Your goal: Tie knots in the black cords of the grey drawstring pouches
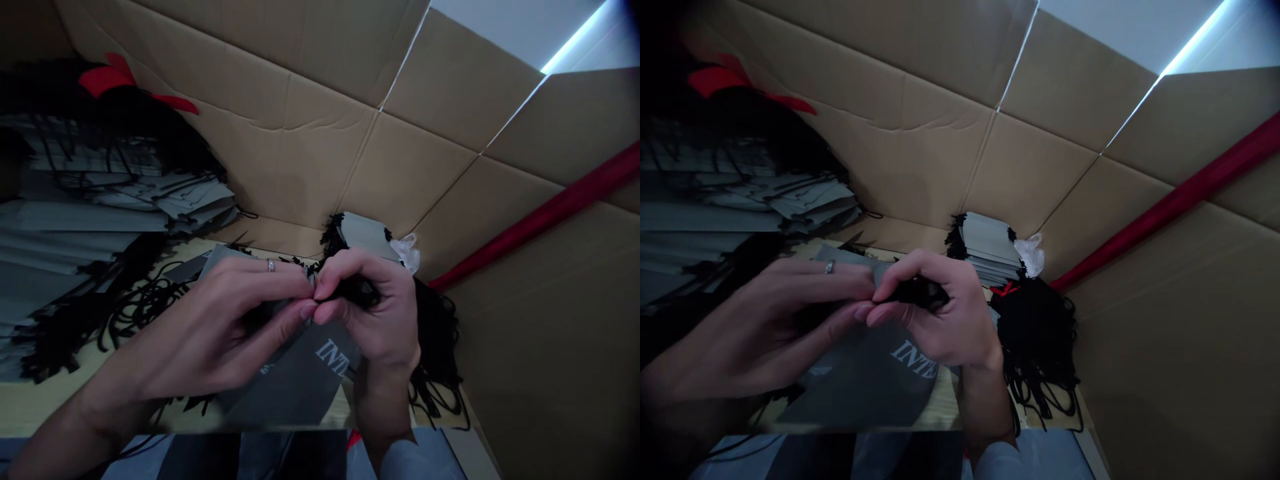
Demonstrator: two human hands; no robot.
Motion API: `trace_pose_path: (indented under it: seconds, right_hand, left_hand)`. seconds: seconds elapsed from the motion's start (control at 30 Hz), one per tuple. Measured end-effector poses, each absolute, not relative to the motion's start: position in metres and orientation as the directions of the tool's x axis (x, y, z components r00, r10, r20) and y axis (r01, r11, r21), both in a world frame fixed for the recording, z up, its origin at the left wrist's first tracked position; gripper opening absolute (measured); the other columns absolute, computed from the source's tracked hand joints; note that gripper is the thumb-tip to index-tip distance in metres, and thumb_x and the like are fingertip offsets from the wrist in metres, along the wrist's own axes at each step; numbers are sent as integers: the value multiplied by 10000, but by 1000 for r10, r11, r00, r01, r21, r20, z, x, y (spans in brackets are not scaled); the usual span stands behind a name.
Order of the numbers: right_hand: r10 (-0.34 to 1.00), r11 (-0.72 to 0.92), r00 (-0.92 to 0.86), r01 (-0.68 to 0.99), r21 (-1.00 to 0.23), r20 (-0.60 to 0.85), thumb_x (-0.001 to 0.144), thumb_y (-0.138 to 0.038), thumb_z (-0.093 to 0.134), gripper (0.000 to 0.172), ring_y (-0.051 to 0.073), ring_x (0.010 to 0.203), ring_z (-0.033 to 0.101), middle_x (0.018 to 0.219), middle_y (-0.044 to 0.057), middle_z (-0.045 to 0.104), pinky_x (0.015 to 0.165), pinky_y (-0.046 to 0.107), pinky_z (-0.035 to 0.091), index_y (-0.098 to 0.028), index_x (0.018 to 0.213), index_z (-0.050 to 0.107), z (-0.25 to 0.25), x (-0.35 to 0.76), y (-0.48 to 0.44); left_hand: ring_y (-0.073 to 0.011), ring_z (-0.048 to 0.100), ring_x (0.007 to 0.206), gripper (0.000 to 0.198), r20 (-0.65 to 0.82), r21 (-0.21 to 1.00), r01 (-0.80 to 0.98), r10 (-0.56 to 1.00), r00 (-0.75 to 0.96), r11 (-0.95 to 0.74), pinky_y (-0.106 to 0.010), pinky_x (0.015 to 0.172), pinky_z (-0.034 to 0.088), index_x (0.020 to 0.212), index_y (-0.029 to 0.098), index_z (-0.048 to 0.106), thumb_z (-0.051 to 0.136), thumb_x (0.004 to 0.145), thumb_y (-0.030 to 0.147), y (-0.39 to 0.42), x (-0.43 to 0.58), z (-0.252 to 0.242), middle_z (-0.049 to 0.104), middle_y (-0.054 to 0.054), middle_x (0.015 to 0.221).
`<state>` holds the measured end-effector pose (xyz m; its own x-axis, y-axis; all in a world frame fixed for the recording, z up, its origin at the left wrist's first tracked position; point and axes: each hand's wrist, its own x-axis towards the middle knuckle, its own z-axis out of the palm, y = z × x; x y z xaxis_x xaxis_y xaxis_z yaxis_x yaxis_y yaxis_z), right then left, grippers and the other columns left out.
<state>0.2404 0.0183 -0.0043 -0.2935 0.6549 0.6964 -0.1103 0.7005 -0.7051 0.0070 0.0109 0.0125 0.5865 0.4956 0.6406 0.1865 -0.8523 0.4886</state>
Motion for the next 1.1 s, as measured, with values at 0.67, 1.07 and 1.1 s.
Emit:
trace_pose_path:
  seconds: [0.67,1.07,1.1]
  right_hand:
    - [767,562,-247,-186,-806,592,817,-338,1183,480,196,850,847,994,11,901,820,293,704,-282,1227,941,3,246,18]
    - [823,567,-91,89,-819,560,862,-372,1148,260,146,685,748,836,-7,869,625,225,607,-251,954,937,21,247,-3]
    - [822,570,-81,109,-815,564,871,-342,1141,237,143,697,746,842,-11,872,642,223,606,-255,942,933,21,247,-4]
  left_hand:
    - [-132,669,774,180,761,337,279,435,482,-899,-277,686,501,1059,239,672,652,1182,109,8,8,3,723,22,928]
    - [-183,680,793,116,810,156,427,363,461,-891,-364,707,461,1168,245,670,635,1204,141,9,14,-4,722,-3,964]
    - [-184,686,801,108,810,158,427,364,460,-890,-364,714,468,1178,243,674,635,1208,146,9,15,-4,730,-6,976]
